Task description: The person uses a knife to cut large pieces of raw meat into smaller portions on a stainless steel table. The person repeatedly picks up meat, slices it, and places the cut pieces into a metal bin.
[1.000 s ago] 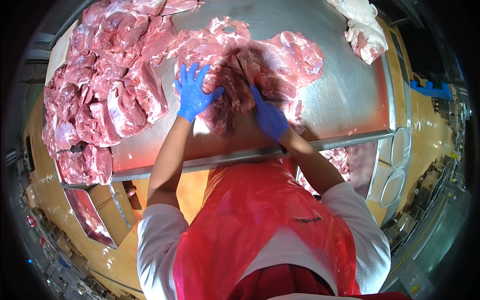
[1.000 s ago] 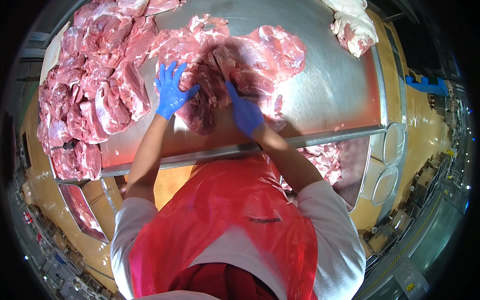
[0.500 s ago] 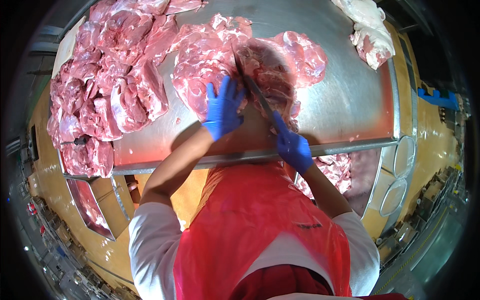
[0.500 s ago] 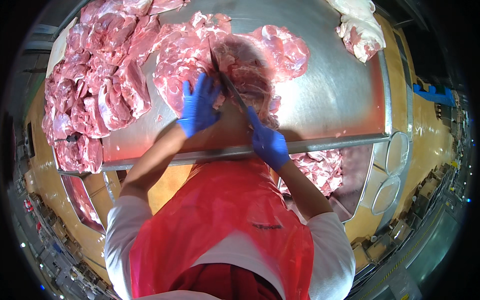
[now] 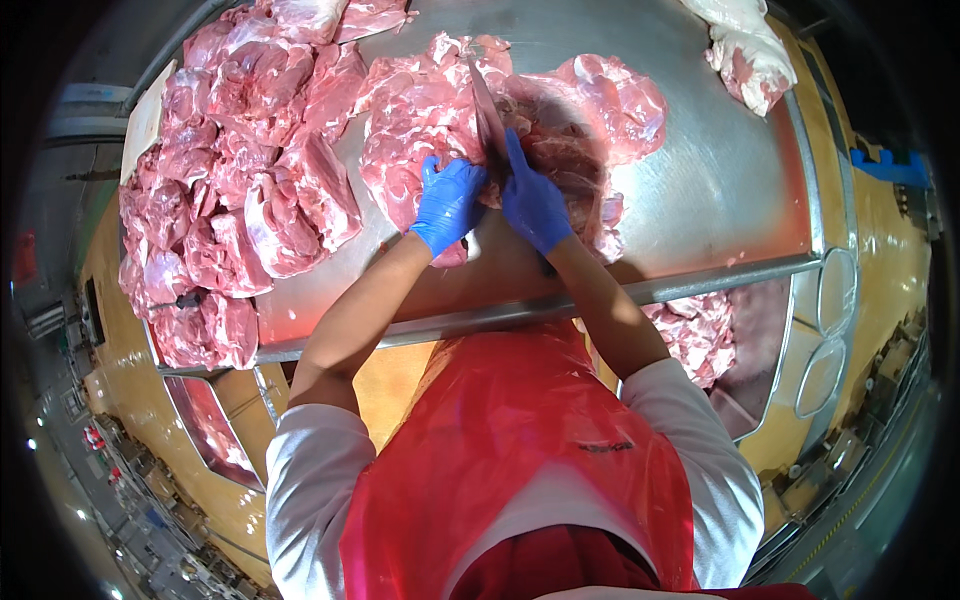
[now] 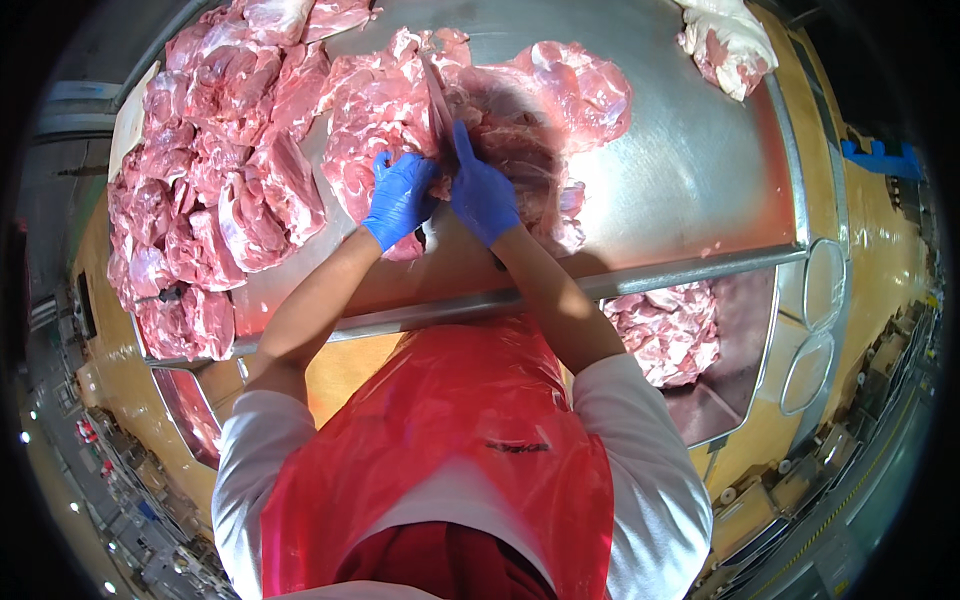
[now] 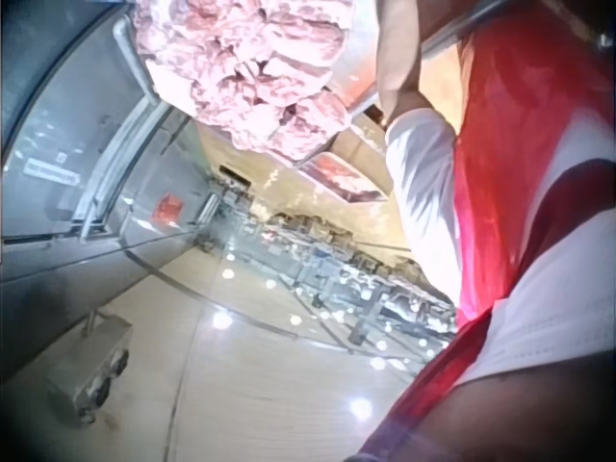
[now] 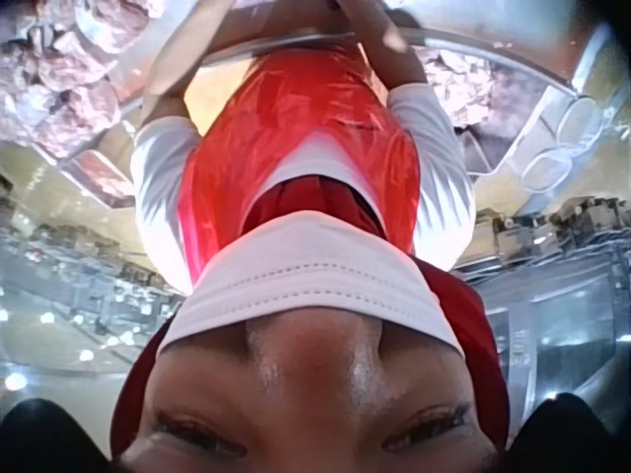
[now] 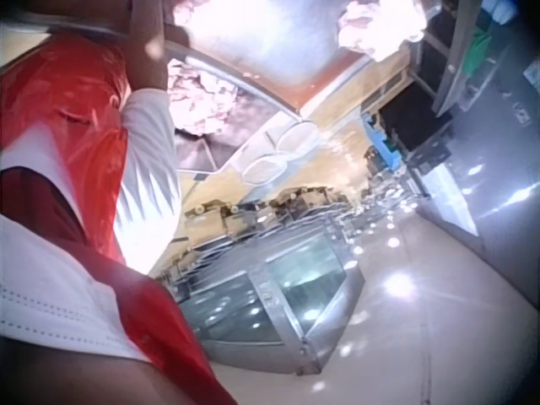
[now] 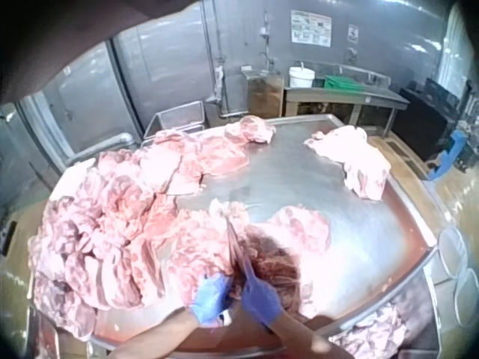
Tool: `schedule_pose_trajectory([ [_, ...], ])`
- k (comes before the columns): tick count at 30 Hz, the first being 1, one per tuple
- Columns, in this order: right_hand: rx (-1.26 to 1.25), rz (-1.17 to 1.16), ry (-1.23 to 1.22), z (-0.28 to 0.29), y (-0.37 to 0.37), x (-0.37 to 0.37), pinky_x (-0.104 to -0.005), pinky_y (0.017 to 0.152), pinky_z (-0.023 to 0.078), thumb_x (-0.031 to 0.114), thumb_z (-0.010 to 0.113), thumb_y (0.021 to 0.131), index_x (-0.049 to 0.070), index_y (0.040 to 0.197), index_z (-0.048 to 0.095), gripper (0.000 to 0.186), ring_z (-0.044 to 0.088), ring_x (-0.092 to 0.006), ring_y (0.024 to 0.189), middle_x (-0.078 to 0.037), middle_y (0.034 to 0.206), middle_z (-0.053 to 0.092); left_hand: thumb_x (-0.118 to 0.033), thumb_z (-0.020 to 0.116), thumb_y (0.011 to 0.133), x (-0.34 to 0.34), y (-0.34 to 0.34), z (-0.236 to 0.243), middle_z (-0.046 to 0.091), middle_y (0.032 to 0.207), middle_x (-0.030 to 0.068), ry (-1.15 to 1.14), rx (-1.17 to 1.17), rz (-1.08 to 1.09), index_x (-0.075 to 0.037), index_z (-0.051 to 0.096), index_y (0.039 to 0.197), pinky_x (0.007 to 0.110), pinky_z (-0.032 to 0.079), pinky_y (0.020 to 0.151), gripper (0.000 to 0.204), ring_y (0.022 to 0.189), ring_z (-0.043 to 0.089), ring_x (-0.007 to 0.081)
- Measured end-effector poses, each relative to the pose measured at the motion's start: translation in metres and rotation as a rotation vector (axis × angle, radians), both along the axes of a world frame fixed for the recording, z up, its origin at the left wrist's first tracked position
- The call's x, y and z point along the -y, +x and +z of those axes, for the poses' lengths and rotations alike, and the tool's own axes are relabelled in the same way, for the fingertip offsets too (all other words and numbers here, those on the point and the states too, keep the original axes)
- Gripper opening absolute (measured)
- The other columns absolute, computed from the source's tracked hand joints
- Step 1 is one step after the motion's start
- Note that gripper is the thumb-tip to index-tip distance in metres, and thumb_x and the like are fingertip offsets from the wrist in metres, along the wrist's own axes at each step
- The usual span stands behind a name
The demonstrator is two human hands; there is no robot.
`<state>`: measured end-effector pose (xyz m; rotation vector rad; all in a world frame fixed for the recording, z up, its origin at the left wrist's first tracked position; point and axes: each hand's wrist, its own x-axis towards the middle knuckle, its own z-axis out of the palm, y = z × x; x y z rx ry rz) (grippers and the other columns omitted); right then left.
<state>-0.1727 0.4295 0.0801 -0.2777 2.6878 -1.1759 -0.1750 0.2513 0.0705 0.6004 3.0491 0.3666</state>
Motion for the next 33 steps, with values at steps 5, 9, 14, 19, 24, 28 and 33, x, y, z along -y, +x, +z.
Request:
schedule_pose_trajectory([
  [5, 0.085, 0.08, 0.068, -0.026, 0.107, -0.041, -0.0536, 0.062, 0.05, 0.007, 0.049, 0.091, 0.021, 0.16, 0.018, 0.076, 0.065, -0.0467, 0.071, -0.028, 0.081, 0.066, -0.019, 0.069, 0.071, 0.015, 0.005, -0.002, 0.062, 0.084, 0.0009, 0.261, -0.123, -0.001, -0.017, 0.061, 0.092, 0.047, 0.031, 0.09, 0.023, 0.094, 0.061, 0.0229],
  [9, 0.005, 0.043, 0.005, -0.032, 0.084, -0.019, -0.0521, 0.061, 0.051, 0.006, 0.051, 0.09, 0.022, 0.16, 0.017, 0.079, 0.065, -0.0417, 0.065, -0.023, 0.083, 0.067, -0.015, 0.072, 0.068, 0.022, 0.007, 0.019, 0.062, 0.087, 0.0056, 0.439, -0.094, -0.025, -0.013, 0.059, 0.093, 0.042, 0.034, 0.088, 0.028, 0.089, 0.06, 0.0278],
  [14, 0.201, -0.005, 0.111, -0.018, -0.039, 0.074, -0.0514, 0.081, 0.052, 0.01, 0.045, 0.098, 0.026, 0.16, 0.006, 0.075, 0.067, -0.0452, 0.095, -0.032, 0.108, 0.065, -0.008, 0.075, 0.062, 0.053, 0.021, 0.025, 0.061, 0.085, 0.0092, 0.637, -0.045, 0.194, -0.008, 0.058, 0.091, 0.039, 0.042, 0.076, 0.034, 0.083, 0.058, 0.0313],
  [19, -0.17, -0.035, 0.032, -0.049, -0.07, 0.079, -0.048, 0.066, 0.053, 0.008, 0.044, 0.101, 0.018, 0.159, 0.017, 0.065, 0.07, -0.0423, 0.082, -0.032, 0.106, 0.065, -0.009, 0.074, 0.062, 0.068, 0.025, 0.032, 0.059, 0.081, 0.008, 0.645, -0.035, 0.138, -0.01, 0.058, 0.09, 0.04, 0.042, 0.077, 0.033, 0.084, 0.058, 0.0313],
  [24, -0.08, -0.161, -0.246, -0.014, 0.05, 0.022, -0.0435, 0.069, 0.052, 0.018, 0.059, 0.097, 0.009, 0.138, 0.049, 0.043, 0.068, -0.0359, 0.08, -0.025, 0.098, 0.068, -0.012, 0.069, 0.066, 0.08, 0.039, 0.016, 0.06, 0.083, 0.007, 0.584, -0.155, 0.048, -0.012, 0.059, 0.088, 0.041, 0.037, 0.088, 0.024, 0.083, 0.058, 0.0291],
  [28, 0.002, -0.036, -0.271, 0.117, 0.022, -0.028, -0.0369, 0.072, 0.051, 0.026, 0.062, 0.098, 0.0, 0.115, 0.057, 0.031, 0.063, -0.0226, 0.082, -0.01, 0.096, 0.064, -0.006, 0.068, 0.065, 0.085, 0.046, 0.006, 0.056, 0.082, 0.0052, 0.559, -0.132, -0.065, -0.012, 0.058, 0.086, 0.04, 0.035, 0.086, 0.024, 0.083, 0.057, 0.0277],
  [33, 0.029, -0.004, -0.592, 0.088, 0.049, -0.012, -0.0332, 0.066, 0.047, 0.019, 0.054, 0.101, 0.005, 0.103, 0.054, 0.014, 0.055, -0.0183, 0.069, -0.008, 0.085, 0.057, -0.005, 0.068, 0.064, 0.087, 0.048, 0.007, 0.057, 0.086, 0.0042, 0.577, -0.094, -0.073, -0.011, 0.056, 0.086, 0.041, 0.035, 0.091, 0.025, 0.088, 0.058, 0.0274],
])
